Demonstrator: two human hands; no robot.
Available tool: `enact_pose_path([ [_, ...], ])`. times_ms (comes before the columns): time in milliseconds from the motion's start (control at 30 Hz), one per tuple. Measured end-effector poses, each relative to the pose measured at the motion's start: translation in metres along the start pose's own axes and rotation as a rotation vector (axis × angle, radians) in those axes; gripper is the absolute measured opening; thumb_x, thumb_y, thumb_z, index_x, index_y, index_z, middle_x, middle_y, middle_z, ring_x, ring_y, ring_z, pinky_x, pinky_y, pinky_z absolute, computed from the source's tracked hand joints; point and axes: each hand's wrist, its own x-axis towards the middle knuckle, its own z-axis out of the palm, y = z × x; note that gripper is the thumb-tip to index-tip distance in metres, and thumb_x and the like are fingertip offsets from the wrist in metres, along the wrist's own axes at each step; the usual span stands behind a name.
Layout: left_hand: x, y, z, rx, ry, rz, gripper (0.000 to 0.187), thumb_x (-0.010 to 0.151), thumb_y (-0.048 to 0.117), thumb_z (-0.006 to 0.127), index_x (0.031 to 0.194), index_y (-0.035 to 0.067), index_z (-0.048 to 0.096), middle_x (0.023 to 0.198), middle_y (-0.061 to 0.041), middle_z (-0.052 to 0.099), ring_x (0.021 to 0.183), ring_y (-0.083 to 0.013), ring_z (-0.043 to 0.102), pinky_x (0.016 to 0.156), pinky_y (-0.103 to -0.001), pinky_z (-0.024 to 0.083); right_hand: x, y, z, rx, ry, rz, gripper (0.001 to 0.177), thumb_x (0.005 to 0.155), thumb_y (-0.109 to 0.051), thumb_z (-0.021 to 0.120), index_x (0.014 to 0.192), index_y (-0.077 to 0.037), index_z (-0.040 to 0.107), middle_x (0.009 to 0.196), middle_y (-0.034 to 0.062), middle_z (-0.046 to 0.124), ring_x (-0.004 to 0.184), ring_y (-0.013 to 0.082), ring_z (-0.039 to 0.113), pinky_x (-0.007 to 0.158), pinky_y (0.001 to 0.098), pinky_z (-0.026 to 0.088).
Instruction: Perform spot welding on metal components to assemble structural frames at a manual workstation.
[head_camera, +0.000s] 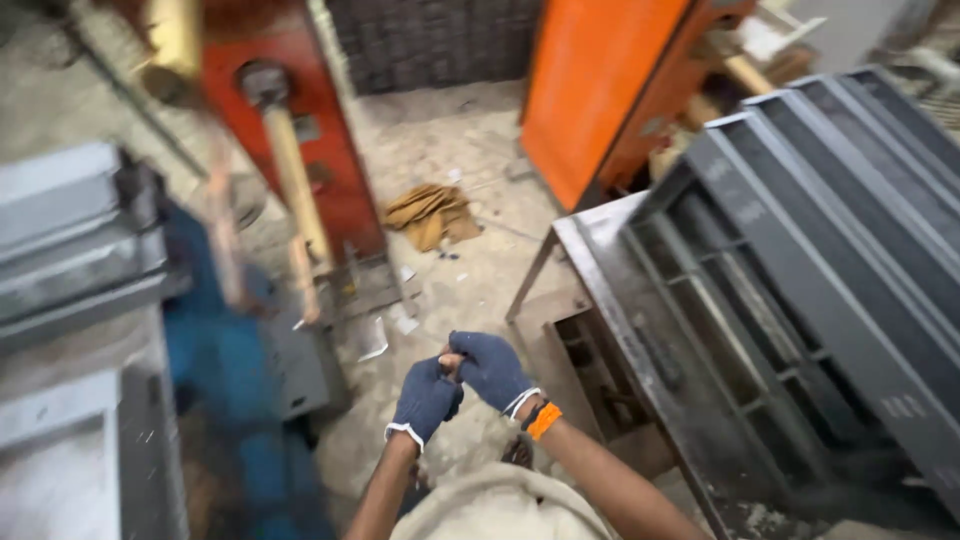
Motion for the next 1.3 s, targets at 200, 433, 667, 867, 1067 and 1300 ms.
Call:
enact_pose_path([
  [200, -0.016, -0.043, -0.103, 0.418, 0.388, 0.239, 0.048, 0.091, 0.045, 0.064, 0.08, -0.001, 0.072, 0.074, -0.025, 0.069, 0.074, -0.0431, 0.069, 0.066, -0.051, 0.05, 0.025, -0.027, 0.087, -0.139, 0.024, 0.021, 0.023, 0.088, -0.027, 0.073, 0.094, -0.005, 0.067, 0.075, 0.0086, 0.068, 0.067, 0.0207, 0.067, 0.063, 0.0351, 0.052],
  [433, -0.054, -0.092, -0.274, 0.358, 0.832, 0.255, 0.053, 0.101, 0.05, 0.05, 0.095, 0.002, 0.069, 0.09, -0.027, 0.069, 0.087, -0.0482, 0.065, 0.073, -0.055, 0.049, 0.023, -0.023, 0.162, -0.109, -0.273, 0.083, 0.026, 0.091, -0.026, 0.072, 0.103, -0.004, 0.066, 0.077, 0.0096, 0.071, 0.066, 0.0177, 0.072, 0.065, 0.0331, 0.055],
  [667, -0.056, -0.193, -0.42, 0.782, 1.129, -0.018, 0.051, 0.101, 0.052, 0.051, 0.105, 0.009, 0.078, 0.103, -0.024, 0.073, 0.098, -0.0466, 0.067, 0.085, -0.056, 0.051, 0.032, -0.042, 0.203, 0.015, -0.341, 0.081, 0.034, 0.088, -0.023, 0.074, 0.115, -0.003, 0.065, 0.092, 0.0074, 0.075, 0.068, 0.014, 0.07, 0.066, 0.0321, 0.057],
  [867, -0.043, -0.252, -0.449, 0.74, 0.854, -0.38, 0.049, 0.096, 0.054, 0.059, 0.106, 0.011, 0.08, 0.105, -0.021, 0.075, 0.099, -0.0436, 0.07, 0.086, -0.053, 0.055, 0.036, -0.057, 0.218, 0.044, -0.331, 0.121, 0.031, 0.089, -0.021, 0.073, 0.113, -0.003, 0.066, 0.096, 0.0069, 0.076, 0.071, 0.014, 0.071, 0.067, 0.0317, 0.057],
  [1067, -0.055, -0.227, -0.419, 0.774, 0.817, -0.423, 0.04, 0.087, 0.043, 0.074, 0.103, 0.008, 0.08, 0.104, -0.022, 0.075, 0.098, -0.0416, 0.072, 0.086, -0.05, 0.057, 0.033, -0.045, 0.226, 0.059, -0.309, 0.088, 0.033, 0.088, -0.022, 0.074, 0.113, -0.002, 0.064, 0.098, 0.0046, 0.076, 0.074, 0.0119, 0.069, 0.068, 0.0308, 0.057],
  [1300, -0.063, -0.193, -0.328, 0.854, 0.68, -0.119, 0.029, 0.082, 0.037, 0.077, 0.091, 0.01, 0.081, 0.095, -0.019, 0.075, 0.093, -0.039, 0.072, 0.086, -0.048, 0.057, 0.031, 0.021, 0.241, -0.003, -0.279, 0.113, 0.031, 0.09, -0.026, 0.076, 0.103, 0.002, 0.067, 0.085, 0.0059, 0.071, 0.073, 0.0129, 0.065, 0.068, 0.0298, 0.053],
])
